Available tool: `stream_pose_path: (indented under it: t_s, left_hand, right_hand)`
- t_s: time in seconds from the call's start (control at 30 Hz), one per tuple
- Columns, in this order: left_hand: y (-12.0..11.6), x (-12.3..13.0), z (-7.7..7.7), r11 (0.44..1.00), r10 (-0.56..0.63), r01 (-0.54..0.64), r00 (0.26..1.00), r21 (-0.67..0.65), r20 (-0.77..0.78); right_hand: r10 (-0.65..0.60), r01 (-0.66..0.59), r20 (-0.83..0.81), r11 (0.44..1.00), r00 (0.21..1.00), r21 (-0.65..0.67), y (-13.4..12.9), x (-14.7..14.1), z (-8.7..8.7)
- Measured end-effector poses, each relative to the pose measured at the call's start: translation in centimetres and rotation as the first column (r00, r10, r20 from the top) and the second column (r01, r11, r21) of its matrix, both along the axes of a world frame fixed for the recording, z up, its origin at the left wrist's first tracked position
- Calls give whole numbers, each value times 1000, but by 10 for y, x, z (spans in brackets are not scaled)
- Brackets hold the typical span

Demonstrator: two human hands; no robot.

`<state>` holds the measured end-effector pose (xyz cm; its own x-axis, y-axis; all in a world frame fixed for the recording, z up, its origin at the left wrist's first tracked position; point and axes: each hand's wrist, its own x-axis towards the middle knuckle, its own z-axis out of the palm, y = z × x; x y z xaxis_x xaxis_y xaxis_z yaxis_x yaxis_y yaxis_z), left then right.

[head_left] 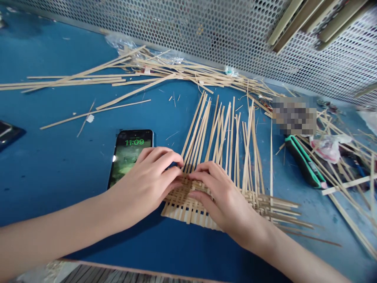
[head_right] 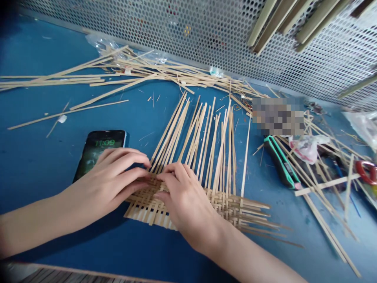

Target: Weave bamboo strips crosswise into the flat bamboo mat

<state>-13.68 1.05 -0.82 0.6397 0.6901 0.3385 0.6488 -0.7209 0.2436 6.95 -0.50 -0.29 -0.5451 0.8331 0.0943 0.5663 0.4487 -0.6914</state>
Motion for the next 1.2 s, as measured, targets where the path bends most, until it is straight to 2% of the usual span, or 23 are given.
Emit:
stream_pose_path:
  t_s: [0.1,0.27,0.5,0.67,0.8,0.97,1.2]
  left_hand:
    - [-2,0,-1,999,7,-7,1000,-34,-16]
    - [-3,0,0,998,5,-5,1000,-59,-4]
    - [-2,4,-1,999,-10,11,1000,-32,22]
    - [-2,5,0,998,6,-5,1000,-60,22]
    - [-1,4,-1,997,16,-13,1000,-80,27]
    - [1,3,-2,994,-11,20,996,-109,86]
    - [3,4,-3,991,-41,50,996,-120,77]
  right_hand:
    - [-23,23,-9,1000,1000,-10,2,0,-1]
    - [-143,136,-96,987,985,-82,17,4,0]
    - [-17,20,22,993,1000,-119,41,-2,8]
    - [-1,2,1,993,1000,-122,45,-2,4]
    - [9,-10,-20,999,1000,-48,41,7,9]
    - [-105,99,60,991,993,84,22,37,23]
    - [-235,219,69,959,970,182,6,71,18]
